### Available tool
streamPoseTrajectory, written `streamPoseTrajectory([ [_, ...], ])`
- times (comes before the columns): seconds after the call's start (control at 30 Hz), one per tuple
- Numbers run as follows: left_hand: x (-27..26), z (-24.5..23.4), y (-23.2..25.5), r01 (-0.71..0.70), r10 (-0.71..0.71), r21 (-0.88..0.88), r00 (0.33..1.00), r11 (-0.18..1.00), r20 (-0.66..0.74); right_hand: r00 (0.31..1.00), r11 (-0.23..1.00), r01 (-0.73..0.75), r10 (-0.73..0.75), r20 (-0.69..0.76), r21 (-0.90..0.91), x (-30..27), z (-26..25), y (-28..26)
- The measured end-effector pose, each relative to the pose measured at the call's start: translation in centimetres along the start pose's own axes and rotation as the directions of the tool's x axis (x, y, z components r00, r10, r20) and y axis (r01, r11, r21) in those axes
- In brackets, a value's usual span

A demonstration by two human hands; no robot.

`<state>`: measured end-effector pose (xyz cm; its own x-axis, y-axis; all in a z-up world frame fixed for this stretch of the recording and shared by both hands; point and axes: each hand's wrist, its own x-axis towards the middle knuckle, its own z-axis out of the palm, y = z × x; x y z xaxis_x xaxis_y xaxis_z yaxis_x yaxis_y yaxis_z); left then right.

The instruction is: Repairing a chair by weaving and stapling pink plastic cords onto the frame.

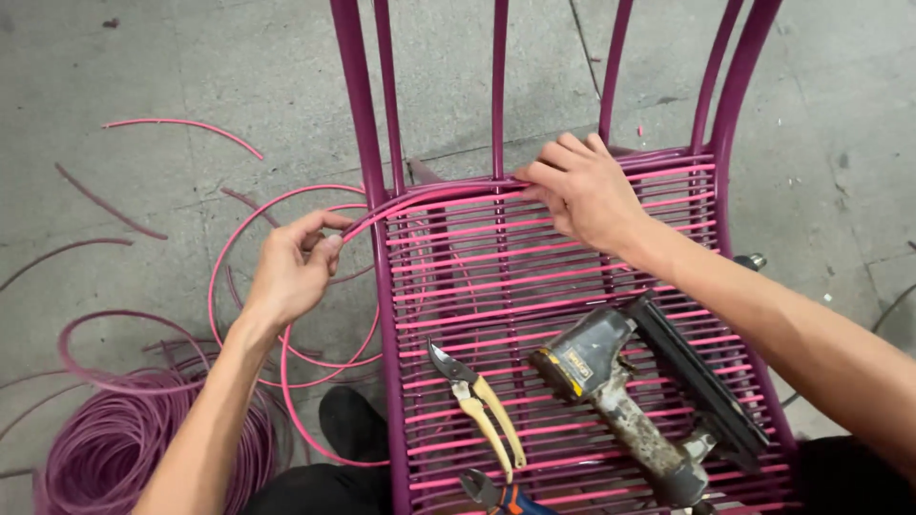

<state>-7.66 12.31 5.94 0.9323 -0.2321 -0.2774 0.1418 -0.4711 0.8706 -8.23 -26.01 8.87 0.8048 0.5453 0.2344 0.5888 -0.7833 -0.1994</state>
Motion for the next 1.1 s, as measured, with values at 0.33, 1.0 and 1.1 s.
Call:
streamPoseTrajectory([
  [0.33, 0.8, 4.6, 8.1, -0.337, 0.321, 0.108, 0.937, 0.935, 0.142, 0.995, 0.922, -0.058, 0.085, -0.056, 0.383, 0.5, 0.7, 0.9],
  [1.0, 4.8, 10.4, 8.3, -0.529, 0.550, 0.449, 0.830, 0.720, 0.094, 0.954, 0.875, -0.240, 0.293, -0.066, 0.419, 1.3, 1.0, -0.3],
  [1.1, 4.5, 10.3, 8.1, -0.500, 0.544, 0.595, 0.830, 0.629, 0.123, 0.951, 0.909, -0.222, 0.283, -0.129, 0.353, 1.5, 1.1, -0.8],
])
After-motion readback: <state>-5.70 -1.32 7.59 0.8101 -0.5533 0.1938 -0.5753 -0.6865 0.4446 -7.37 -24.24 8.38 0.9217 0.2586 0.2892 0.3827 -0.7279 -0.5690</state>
